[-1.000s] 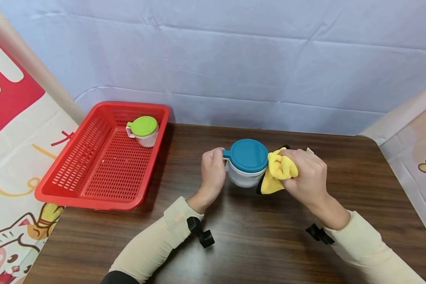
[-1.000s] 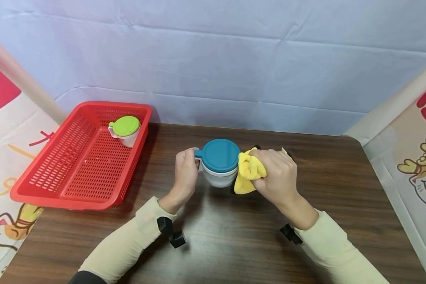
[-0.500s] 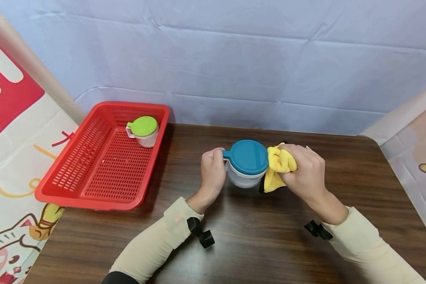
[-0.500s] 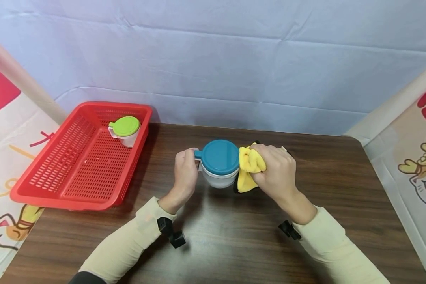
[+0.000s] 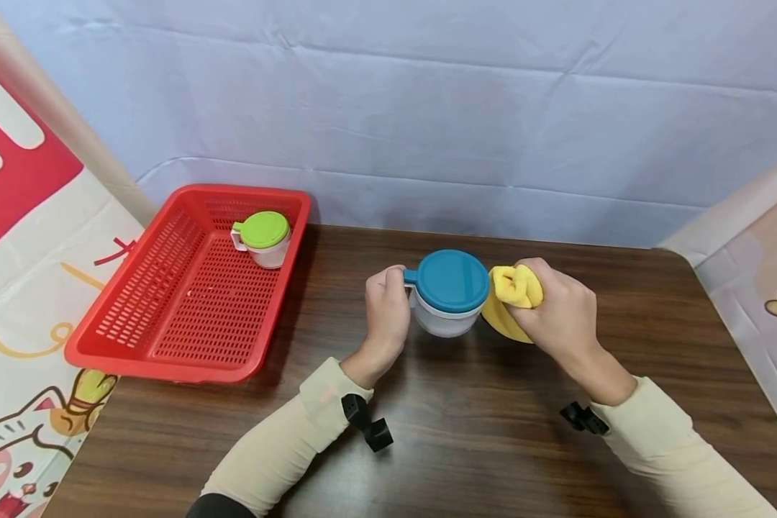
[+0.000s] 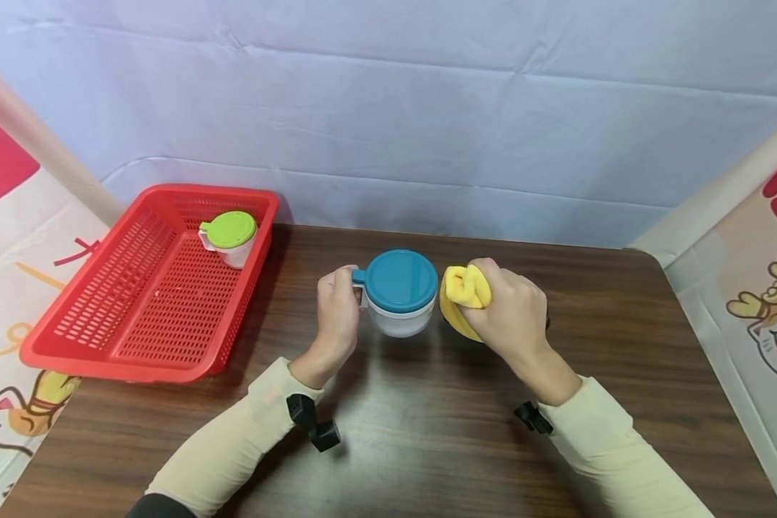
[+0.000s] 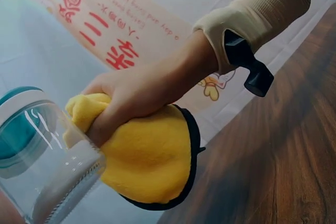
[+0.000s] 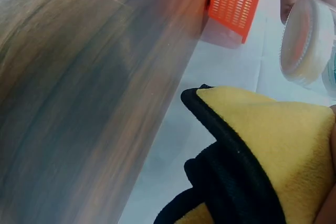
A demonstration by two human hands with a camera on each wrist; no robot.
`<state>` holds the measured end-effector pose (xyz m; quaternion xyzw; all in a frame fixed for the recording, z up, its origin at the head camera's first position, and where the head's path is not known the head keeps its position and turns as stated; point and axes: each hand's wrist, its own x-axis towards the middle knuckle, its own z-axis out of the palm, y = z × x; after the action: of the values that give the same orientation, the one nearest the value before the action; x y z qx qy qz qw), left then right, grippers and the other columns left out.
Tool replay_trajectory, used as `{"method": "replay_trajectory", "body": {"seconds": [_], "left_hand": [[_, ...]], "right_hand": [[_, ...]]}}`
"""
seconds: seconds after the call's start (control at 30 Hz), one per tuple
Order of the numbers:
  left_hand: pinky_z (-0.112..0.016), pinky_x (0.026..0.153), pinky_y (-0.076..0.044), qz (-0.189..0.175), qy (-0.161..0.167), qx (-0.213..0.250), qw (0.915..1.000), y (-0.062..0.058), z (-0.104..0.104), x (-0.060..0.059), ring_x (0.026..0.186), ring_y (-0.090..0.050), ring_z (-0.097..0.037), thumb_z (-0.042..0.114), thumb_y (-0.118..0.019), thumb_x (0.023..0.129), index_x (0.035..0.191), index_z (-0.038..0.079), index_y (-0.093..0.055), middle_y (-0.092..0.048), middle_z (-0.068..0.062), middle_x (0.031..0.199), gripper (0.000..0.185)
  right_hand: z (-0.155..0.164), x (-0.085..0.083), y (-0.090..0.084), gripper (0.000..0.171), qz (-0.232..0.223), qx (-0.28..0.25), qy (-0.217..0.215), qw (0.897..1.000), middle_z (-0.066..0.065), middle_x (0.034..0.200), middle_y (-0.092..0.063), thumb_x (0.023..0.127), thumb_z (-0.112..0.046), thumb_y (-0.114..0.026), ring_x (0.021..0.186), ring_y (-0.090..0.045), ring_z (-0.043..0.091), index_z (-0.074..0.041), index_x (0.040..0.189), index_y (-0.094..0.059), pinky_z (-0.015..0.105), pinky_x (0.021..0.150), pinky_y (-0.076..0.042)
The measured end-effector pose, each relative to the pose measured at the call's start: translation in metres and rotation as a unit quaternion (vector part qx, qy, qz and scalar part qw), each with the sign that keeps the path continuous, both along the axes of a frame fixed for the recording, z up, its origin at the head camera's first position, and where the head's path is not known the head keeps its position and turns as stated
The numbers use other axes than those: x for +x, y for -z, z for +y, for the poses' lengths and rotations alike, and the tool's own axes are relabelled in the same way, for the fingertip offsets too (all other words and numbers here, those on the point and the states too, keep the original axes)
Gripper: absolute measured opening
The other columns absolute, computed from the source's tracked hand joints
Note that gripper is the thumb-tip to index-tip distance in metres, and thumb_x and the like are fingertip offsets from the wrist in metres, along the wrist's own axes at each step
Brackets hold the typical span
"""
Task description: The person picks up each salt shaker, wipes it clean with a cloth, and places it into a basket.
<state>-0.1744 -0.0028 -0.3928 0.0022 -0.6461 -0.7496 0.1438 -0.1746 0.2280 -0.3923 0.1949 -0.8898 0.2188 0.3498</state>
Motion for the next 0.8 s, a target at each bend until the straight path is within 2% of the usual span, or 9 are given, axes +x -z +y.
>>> {"method": "replay_trajectory", "body": {"seconds": [0.27, 0.53, 0.8], "left_hand": [[-0.025, 0.053, -0.023, -0.012, 0.003, 0.001, 0.9999, -0.001, -0.001, 0.0, 0.051, -0.028, -0.015, 0.01, -0.037, 0.095, 0.056, 0.011, -0.034, -0.03, 0.001, 0.054, 0.04], [-0.026, 0.051, -0.024, -0.023, 0.005, 0.009, 0.9997, -0.002, -0.003, -0.002, 0.05, -0.029, -0.015, 0.012, -0.038, 0.096, 0.056, 0.011, -0.034, -0.031, 0.001, 0.054, 0.04], [-0.026, 0.053, -0.025, -0.028, 0.008, 0.015, 0.9994, -0.002, -0.002, -0.004, 0.052, -0.03, -0.015, 0.013, -0.039, 0.096, 0.056, 0.011, -0.035, -0.032, 0.001, 0.055, 0.041]], "right_hand": [[0.006, 0.003, 0.002, 0.029, 0.0, 0.01, -0.002, 1.0, 0.011, 0.066, -0.061, 0.078, -0.026, -0.073, 0.049, -0.048, 0.023, -0.004, 0.096, -0.065, 0.041, 0.045, -0.039], [0.01, 0.011, -0.001, 0.03, 0.005, 0.026, -0.008, 1.0, 0.012, 0.066, -0.062, 0.079, -0.031, -0.068, 0.049, -0.052, 0.025, -0.005, 0.094, -0.066, 0.044, 0.044, -0.041], [0.006, 0.025, -0.007, 0.028, 0.007, 0.041, -0.033, 0.999, 0.005, 0.06, -0.054, 0.08, -0.03, -0.063, 0.049, -0.043, 0.016, -0.005, 0.092, -0.066, 0.036, 0.044, -0.035]]}}
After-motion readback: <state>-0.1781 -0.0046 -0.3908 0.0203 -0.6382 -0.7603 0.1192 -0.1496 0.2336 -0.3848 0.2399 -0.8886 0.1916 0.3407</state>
